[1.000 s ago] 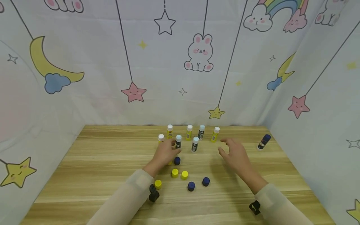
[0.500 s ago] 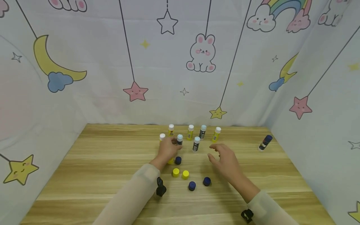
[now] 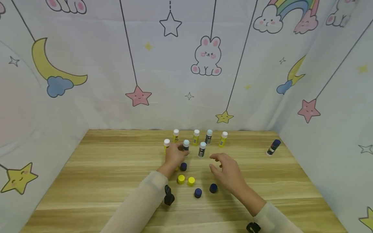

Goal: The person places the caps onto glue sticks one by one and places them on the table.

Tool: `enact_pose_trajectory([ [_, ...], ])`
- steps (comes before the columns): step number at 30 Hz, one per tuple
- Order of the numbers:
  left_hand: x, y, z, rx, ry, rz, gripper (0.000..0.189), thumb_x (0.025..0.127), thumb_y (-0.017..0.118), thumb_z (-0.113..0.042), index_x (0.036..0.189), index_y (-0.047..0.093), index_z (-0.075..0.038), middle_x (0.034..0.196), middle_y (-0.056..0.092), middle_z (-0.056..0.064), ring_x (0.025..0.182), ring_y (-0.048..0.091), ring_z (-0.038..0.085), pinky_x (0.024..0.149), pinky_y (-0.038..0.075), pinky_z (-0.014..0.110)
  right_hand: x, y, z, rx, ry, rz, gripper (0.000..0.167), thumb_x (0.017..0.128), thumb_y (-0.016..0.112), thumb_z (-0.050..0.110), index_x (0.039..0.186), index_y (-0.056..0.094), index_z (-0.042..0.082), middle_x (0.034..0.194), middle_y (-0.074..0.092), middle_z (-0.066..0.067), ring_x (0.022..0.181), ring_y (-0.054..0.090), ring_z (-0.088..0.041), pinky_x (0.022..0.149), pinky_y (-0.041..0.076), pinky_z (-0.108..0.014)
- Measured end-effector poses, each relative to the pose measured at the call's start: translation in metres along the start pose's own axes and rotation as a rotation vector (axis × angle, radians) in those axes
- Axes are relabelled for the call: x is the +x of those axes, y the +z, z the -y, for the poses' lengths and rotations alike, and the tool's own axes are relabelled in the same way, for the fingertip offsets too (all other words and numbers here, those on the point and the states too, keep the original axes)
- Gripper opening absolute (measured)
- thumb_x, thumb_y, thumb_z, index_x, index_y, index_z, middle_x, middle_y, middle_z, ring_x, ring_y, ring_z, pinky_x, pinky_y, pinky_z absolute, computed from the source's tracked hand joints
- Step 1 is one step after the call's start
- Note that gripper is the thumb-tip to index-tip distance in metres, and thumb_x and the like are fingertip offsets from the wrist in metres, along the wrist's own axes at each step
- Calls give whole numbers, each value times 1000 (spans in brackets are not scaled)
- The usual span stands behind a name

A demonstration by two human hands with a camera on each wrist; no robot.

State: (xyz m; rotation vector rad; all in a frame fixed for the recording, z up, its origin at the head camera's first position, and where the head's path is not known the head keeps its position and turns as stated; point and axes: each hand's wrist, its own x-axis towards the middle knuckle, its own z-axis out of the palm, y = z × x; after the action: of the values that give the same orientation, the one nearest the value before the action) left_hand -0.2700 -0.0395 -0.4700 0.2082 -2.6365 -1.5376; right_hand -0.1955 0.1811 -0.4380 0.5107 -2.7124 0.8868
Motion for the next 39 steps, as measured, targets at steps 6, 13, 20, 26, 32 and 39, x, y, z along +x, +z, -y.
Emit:
enact_pose_trajectory([
  [6,2,1,4,-3,21,-17,32,85,82,-8,116,75,-4,109,74,12,109,66,28,96,54,42,-1,1,1,3,8,13,25,94,74,20,118,70,14,116,68,0,105,66,-25,81,58,-37],
  [13,1,0,5,10,35,-16,34,85,82,-9,118,74,-3,112,74,12,112,67,30,98,54,43,-2,3,3,3,0,28,25,94,74,19,118,70,13,115,69,-3,103,66,-24,81,58,-37],
  [20,-4,-4,-6,28,86,-8,32,89,80,-14,120,74,-7,113,74,11,105,70,25,90,59,39,-5,7,8,28,9,78,28,93,75,17,119,69,13,117,69,-5,105,65,-25,83,58,-37],
  [26,-13,-14,-15,58,195,-25,30,89,80,-17,118,75,-7,100,74,7,96,68,23,86,58,42,-9,14,12,37,-23,146,24,93,74,14,117,70,15,118,69,-1,98,70,-22,81,60,-36],
  [32,-24,-31,-12,117,297,-15,34,87,83,-21,120,76,-13,96,71,1,90,65,19,79,55,36,-11,15,15,21,-145,256,20,92,72,14,113,72,13,116,69,1,88,70,-16,75,58,-27],
  [39,-34,-54,-4,208,405,-11,31,84,85,-21,113,78,-13,94,69,-2,82,61,13,70,52,30,-10,15,17,-86,-301,471,22,92,75,25,114,73,19,112,68,9,98,64,-9,81,57,-28],
])
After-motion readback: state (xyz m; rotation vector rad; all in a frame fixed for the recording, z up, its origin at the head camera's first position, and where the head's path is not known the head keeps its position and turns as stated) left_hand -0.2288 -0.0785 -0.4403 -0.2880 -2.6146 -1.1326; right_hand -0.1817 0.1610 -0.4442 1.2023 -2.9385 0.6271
